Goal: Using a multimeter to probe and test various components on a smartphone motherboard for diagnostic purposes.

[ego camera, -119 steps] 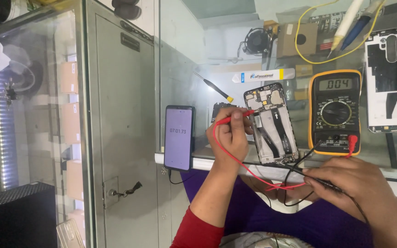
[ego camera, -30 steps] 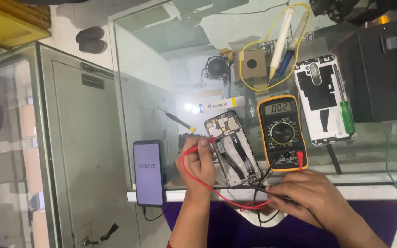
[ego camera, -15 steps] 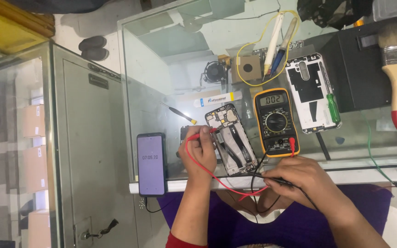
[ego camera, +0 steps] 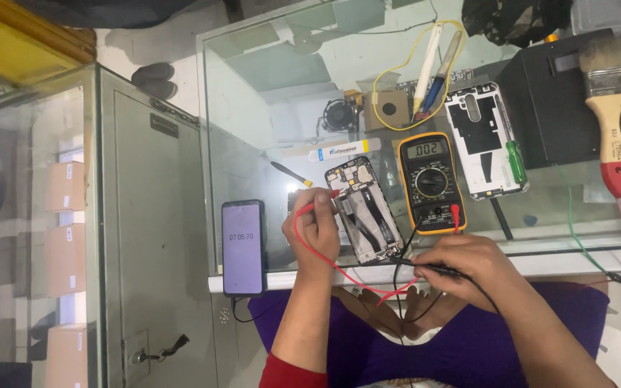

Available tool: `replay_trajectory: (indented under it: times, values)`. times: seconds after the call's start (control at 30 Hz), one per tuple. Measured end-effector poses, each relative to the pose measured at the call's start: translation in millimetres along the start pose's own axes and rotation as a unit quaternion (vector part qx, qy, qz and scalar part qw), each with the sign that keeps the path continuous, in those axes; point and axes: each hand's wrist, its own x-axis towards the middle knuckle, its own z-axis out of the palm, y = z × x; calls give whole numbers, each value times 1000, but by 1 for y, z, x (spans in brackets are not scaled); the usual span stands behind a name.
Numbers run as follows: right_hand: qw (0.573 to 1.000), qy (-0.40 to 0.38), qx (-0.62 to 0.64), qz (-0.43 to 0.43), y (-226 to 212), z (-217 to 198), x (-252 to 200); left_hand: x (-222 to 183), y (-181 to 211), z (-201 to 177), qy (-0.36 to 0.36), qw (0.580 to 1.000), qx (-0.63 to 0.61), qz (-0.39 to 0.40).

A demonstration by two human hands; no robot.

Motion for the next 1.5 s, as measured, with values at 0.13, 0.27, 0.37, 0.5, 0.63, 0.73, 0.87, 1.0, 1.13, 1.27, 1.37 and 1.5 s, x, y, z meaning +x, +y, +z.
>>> replay_trajectory:
  times: [0.13, 0.27, 0.37, 0.5, 0.63, 0.73, 0.87, 1.0, 1.13, 1.27, 1.37, 1.5]
  values:
    - [998, 18, 56, -29, 3, -4, -4, -3, -4, 2, 20, 992, -106, 63]
    - [972, 109, 200, -53, 20, -1, -23, -3, 14, -7, -1, 987, -111, 116]
    - [943, 221, 248, -34, 30, -8, -33, 0, 42, -11, -36, 988, -110, 106]
    - [927, 355, 118, -9, 43, -16, -31, 23, 71, 2, -159, 953, 97, 240]
    - [943, 329, -37, -12, 13, -15, -15, 50, 71, 32, -275, 837, 241, 407]
    - [945, 308, -111, -1, 8, -5, -18, 59, 66, 55, -332, 766, 231, 499]
    - [960, 251, -126, 9, 7, -5, -21, 64, 46, 81, -390, 730, 238, 508]
    - [967, 216, -128, 35, 5, -8, -17, 73, 34, 97, -453, 694, 235, 508]
    - [967, 203, -138, 61, 2, -7, -16, 71, 34, 95, -475, 689, 258, 482]
    - [961, 209, -163, 76, 5, -5, -16, 65, 54, 86, -454, 663, 295, 517]
    - [962, 198, -171, 82, 5, -6, -18, 63, 64, 81, -439, 638, 291, 562]
    - [961, 193, -178, 85, 10, -4, -17, 65, 70, 78, -410, 609, 287, 616]
